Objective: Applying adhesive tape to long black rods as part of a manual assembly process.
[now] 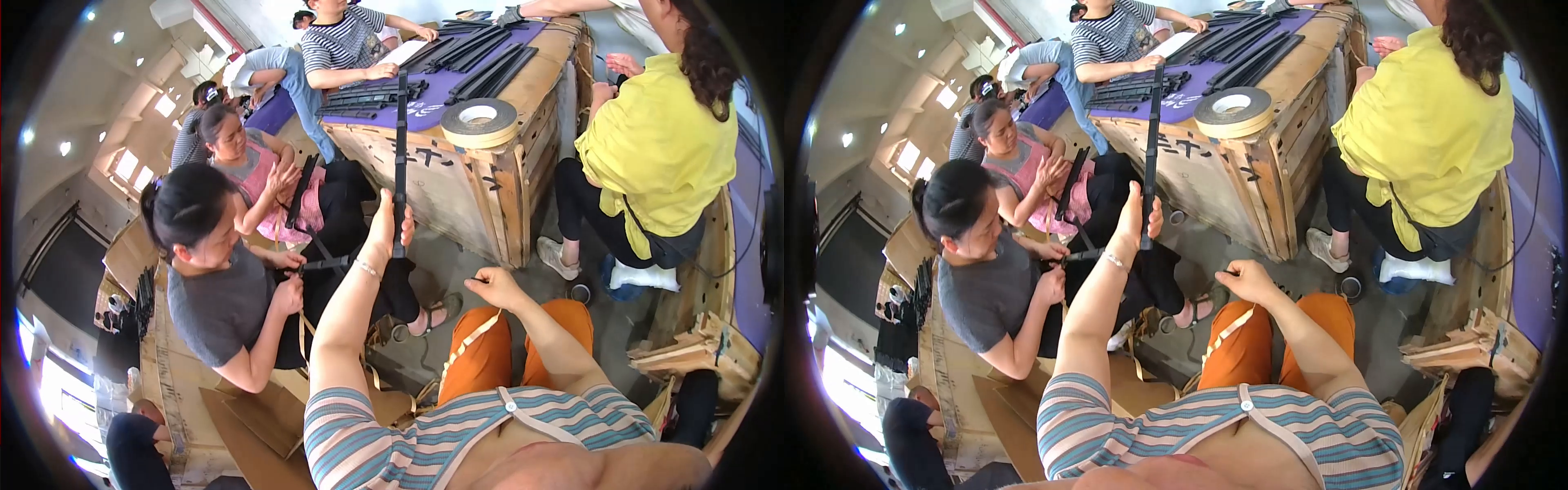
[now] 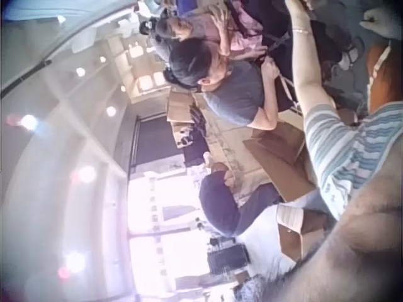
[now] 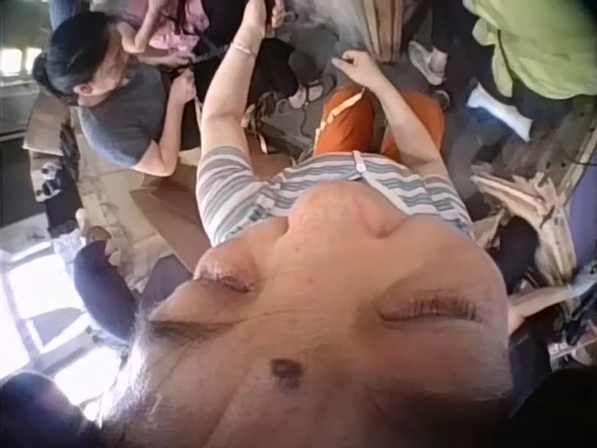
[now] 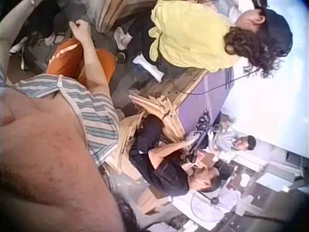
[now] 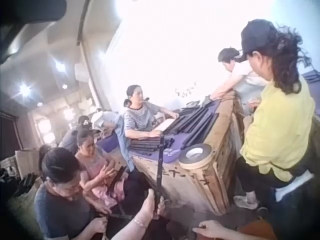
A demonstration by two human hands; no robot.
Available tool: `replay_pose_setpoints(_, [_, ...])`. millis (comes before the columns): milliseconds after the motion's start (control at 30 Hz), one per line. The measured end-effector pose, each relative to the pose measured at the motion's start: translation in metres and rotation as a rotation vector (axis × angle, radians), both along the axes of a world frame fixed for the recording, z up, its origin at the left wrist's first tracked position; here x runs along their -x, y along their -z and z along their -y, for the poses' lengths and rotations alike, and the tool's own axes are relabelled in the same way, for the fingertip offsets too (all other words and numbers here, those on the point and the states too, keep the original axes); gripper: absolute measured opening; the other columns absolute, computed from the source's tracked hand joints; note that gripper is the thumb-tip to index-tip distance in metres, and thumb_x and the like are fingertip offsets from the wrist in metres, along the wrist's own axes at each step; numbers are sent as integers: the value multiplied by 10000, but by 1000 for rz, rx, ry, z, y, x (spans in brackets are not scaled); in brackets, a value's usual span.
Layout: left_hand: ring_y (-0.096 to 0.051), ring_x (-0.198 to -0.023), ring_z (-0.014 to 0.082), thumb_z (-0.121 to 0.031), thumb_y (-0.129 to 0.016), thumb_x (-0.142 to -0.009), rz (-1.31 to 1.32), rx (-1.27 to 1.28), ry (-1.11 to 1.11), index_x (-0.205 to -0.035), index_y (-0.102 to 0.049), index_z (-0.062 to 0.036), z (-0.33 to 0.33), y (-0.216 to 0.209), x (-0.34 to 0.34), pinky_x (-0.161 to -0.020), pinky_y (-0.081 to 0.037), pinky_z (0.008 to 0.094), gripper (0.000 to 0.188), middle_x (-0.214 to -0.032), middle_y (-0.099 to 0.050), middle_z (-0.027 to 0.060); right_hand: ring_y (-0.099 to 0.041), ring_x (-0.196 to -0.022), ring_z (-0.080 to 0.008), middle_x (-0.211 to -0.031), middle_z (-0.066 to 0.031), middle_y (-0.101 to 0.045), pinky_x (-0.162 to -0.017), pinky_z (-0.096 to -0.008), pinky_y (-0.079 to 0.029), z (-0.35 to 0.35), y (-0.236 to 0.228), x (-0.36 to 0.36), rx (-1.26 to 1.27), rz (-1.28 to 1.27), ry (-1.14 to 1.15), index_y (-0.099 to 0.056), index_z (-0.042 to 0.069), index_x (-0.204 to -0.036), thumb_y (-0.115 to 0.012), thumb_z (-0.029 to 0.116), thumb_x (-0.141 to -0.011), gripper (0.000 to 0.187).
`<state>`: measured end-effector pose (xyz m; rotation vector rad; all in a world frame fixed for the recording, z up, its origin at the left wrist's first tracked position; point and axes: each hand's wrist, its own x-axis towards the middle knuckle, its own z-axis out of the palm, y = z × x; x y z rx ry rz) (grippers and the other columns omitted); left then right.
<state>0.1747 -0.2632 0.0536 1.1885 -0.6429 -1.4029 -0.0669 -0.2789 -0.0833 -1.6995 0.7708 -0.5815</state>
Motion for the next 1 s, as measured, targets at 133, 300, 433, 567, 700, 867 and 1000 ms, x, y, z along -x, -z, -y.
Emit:
replay_pose_setpoints(133, [-327, -373, 118, -686, -250, -843, 55, -65, -87, -687, -451, -102, 69, -11, -27, -332, -263, 243, 637, -487, -354, -4, -554, -553, -212, -594, -126, -574, -553, -339, -426, 12, 10, -5, 6, -111, -64, -608, 8, -717, -651, 345, -762, 342])
replay_pose_setpoints(300, [-333, -396, 98, -678, -320, -835, 3, -71, -113, -692, -444, -95, 152, -31, -52, -337, -267, 215, 613, -512, -364, -14, -599, -592, -265, -652, -138, -614, -557, -357, -444, 21, -2, -15, 20, -116, -101, -639, 31, -758, -640, 366, -755, 335])
replay_pose_setpoints(433, [-370, -398, 118, -690, -380, -808, 30, -90, -186, -677, -439, -92, 201, -41, -53, -352, -312, 225, 615, -494, -387, 3, -575, -554, -209, -622, -116, -605, -535, -329, -430, 18, 0, -25, 12, -90, -122, -627, 30, -778, -641, 371, -766, 342])
replay_pose_setpoints(567, [-380, -387, 114, -562, -564, -797, 206, -155, -215, -655, -442, -80, 228, -53, -56, -350, -333, 230, 518, -496, -404, 8, -593, -578, -262, -655, -131, -616, -536, -354, -439, 17, 4, -33, 125, -117, -117, -623, 43, -795, -641, 386, -763, 345])
replay_pose_setpoints(700, [-445, -382, 126, -487, -560, -831, 605, -139, -77, -666, -524, -28, 237, -59, -89, -362, -380, 248, 489, -516, -483, 26, -606, -634, -302, -695, -153, -620, -569, -383, -454, 14, 4, -36, 46, -137, -187, -613, 44, -792, -634, 385, -766, 342])
replay_pose_setpoints(867, [-611, -919, 324, -524, -533, -740, 2150, -259, -305, -927, -662, -9, 255, -79, -76, -841, -458, 387, 564, -960, -629, 219, -595, -599, -304, -660, -152, -599, -540, -372, -444, 13, 16, -38, 102, -115, -174, -601, 44, -778, -653, 368, -767, 329])
replay_pose_setpoints(1000, [-608, -919, 344, -503, -548, -735, 1899, 80, -156, -902, -666, -11, 296, -94, -37, -847, -455, 401, 532, -938, -628, 237, -594, -612, -326, -674, -161, -602, -551, -379, -451, 11, 15, -40, 115, -118, -202, -607, 33, -791, -661, 362, -759, 335])
